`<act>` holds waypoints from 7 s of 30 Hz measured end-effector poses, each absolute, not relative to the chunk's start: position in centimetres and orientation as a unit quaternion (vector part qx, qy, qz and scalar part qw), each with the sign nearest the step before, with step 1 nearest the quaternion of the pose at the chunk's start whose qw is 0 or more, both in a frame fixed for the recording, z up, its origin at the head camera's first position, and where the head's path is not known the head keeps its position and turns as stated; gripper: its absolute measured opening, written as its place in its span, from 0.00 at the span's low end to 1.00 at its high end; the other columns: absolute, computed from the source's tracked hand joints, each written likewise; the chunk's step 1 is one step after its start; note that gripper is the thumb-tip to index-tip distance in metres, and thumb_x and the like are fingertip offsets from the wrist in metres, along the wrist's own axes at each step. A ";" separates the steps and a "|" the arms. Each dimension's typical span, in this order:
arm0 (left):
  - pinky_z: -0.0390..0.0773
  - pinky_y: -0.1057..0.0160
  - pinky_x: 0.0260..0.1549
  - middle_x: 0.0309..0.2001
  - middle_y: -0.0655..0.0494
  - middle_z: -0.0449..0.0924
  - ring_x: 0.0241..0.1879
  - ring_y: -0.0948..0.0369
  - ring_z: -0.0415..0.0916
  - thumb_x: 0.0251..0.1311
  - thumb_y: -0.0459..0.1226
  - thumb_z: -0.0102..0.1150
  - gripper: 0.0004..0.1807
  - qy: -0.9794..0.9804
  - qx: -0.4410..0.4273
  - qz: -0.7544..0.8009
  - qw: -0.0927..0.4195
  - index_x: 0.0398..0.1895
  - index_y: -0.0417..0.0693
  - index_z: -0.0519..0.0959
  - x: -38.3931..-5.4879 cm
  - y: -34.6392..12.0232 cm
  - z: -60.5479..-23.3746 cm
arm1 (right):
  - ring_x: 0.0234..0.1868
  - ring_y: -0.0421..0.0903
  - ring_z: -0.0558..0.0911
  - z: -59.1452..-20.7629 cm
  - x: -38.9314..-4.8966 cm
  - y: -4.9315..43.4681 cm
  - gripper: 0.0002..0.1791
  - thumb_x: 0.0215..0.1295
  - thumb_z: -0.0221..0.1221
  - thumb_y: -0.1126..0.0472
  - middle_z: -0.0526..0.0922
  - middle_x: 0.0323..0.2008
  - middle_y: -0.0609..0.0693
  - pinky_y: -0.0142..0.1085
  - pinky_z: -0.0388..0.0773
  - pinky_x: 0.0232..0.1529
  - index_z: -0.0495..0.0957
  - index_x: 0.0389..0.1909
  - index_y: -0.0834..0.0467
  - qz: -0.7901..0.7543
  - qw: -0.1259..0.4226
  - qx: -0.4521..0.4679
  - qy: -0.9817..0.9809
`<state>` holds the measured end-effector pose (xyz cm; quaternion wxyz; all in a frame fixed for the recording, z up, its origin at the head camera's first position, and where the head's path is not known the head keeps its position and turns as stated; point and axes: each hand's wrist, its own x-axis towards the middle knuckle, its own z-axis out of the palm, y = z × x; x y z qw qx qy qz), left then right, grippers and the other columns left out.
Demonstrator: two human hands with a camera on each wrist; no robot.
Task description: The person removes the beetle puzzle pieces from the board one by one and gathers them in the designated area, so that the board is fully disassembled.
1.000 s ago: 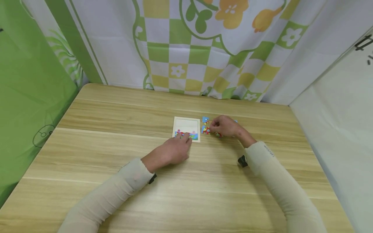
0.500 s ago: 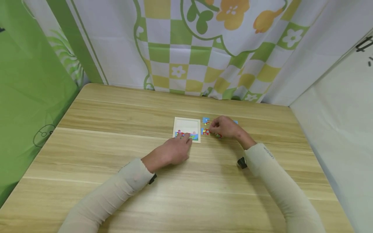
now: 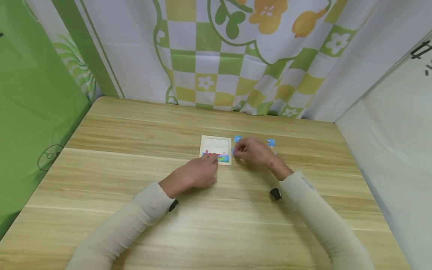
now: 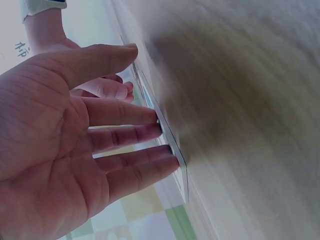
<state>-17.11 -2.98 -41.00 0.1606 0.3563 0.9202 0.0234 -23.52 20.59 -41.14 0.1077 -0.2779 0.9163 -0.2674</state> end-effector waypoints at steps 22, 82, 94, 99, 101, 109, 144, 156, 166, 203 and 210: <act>0.67 0.49 0.67 0.69 0.39 0.65 0.72 0.37 0.60 0.68 0.44 0.65 0.34 0.911 0.377 0.050 0.157 0.69 0.29 0.71 -17.9 -3.8 -40.6 | 0.35 0.42 0.78 -41.7 -22.4 18.5 0.13 0.63 0.73 0.57 0.80 0.30 0.42 0.42 0.77 0.42 0.85 0.44 0.58 -0.210 0.110 -0.288 0.928; 0.62 0.49 0.69 0.77 0.40 0.57 0.76 0.39 0.53 0.72 0.33 0.52 0.30 0.912 0.366 0.036 0.182 0.74 0.30 0.65 -17.7 -3.5 -40.4 | 0.33 0.45 0.79 -40.5 -20.1 22.0 0.03 0.70 0.64 0.64 0.84 0.34 0.47 0.40 0.77 0.35 0.85 0.37 0.59 -0.309 0.055 -0.228 0.922; 0.60 0.50 0.71 0.74 0.39 0.61 0.75 0.39 0.55 0.69 0.31 0.52 0.28 0.910 0.373 0.049 0.173 0.72 0.30 0.68 -17.8 -3.7 -40.5 | 0.37 0.46 0.81 -40.1 -18.8 27.3 0.03 0.70 0.63 0.68 0.84 0.35 0.49 0.37 0.80 0.37 0.85 0.38 0.62 -0.313 0.076 -0.203 0.925; 0.60 0.49 0.71 0.74 0.39 0.62 0.75 0.39 0.55 0.69 0.31 0.51 0.29 0.911 0.370 0.059 0.174 0.72 0.30 0.68 -17.8 -3.9 -40.5 | 0.38 0.47 0.81 -40.2 -18.5 29.3 0.03 0.71 0.63 0.67 0.85 0.36 0.50 0.38 0.80 0.38 0.84 0.39 0.62 -0.302 0.091 -0.188 0.930; 0.60 0.49 0.71 0.73 0.40 0.62 0.75 0.39 0.55 0.69 0.30 0.51 0.29 0.911 0.369 0.062 0.174 0.72 0.30 0.68 -17.8 -3.9 -40.5 | 0.38 0.46 0.81 -40.1 -18.4 29.9 0.03 0.72 0.63 0.66 0.85 0.36 0.50 0.38 0.80 0.38 0.85 0.39 0.61 -0.296 0.096 -0.183 0.933; 0.64 0.50 0.69 0.68 0.40 0.67 0.72 0.40 0.59 0.68 0.29 0.50 0.28 0.910 0.374 0.065 0.167 0.72 0.32 0.69 -18.0 -4.0 -40.7 | 0.37 0.46 0.80 -40.2 -18.3 32.2 0.05 0.72 0.62 0.66 0.85 0.35 0.51 0.34 0.78 0.36 0.85 0.39 0.63 -0.294 0.112 -0.174 0.933; 0.76 0.54 0.58 0.67 0.43 0.67 0.62 0.49 0.69 0.70 0.29 0.50 0.24 0.909 0.375 0.072 0.165 0.69 0.35 0.73 -18.2 -4.2 -40.5 | 0.36 0.46 0.77 -41.4 -18.7 33.1 0.06 0.74 0.61 0.63 0.84 0.36 0.50 0.37 0.75 0.36 0.84 0.41 0.62 -0.283 0.147 -0.144 0.937; 0.77 0.55 0.57 0.68 0.43 0.67 0.63 0.49 0.69 0.70 0.28 0.50 0.25 0.907 0.381 0.071 0.162 0.70 0.36 0.73 -18.2 -4.4 -40.6 | 0.36 0.46 0.80 -41.3 -18.7 30.5 0.06 0.74 0.61 0.62 0.84 0.35 0.49 0.39 0.77 0.38 0.84 0.39 0.59 -0.300 0.105 -0.193 0.928; 0.77 0.52 0.56 0.69 0.41 0.66 0.65 0.48 0.68 0.73 0.30 0.47 0.26 0.906 0.378 0.094 0.163 0.73 0.40 0.71 -18.1 -5.0 -40.8 | 0.37 0.45 0.81 -41.2 -19.5 23.8 0.04 0.70 0.63 0.67 0.85 0.35 0.49 0.39 0.80 0.39 0.85 0.41 0.63 -0.320 0.083 -0.264 0.906; 0.77 0.55 0.53 0.70 0.40 0.65 0.61 0.50 0.73 0.73 0.32 0.48 0.22 0.901 0.370 0.127 0.190 0.68 0.34 0.75 -18.4 -6.0 -40.4 | 0.47 0.49 0.81 -41.7 -20.9 16.4 0.18 0.68 0.68 0.59 0.82 0.48 0.52 0.46 0.78 0.50 0.83 0.56 0.60 -0.184 0.109 -0.298 0.930; 0.75 0.51 0.58 0.70 0.36 0.66 0.65 0.46 0.69 0.73 0.31 0.50 0.23 0.903 0.375 0.107 0.180 0.69 0.41 0.76 -18.6 -6.7 -40.2 | 0.48 0.49 0.82 -41.7 -21.2 16.2 0.19 0.66 0.70 0.58 0.84 0.48 0.52 0.45 0.79 0.51 0.84 0.55 0.60 -0.188 0.119 -0.282 0.933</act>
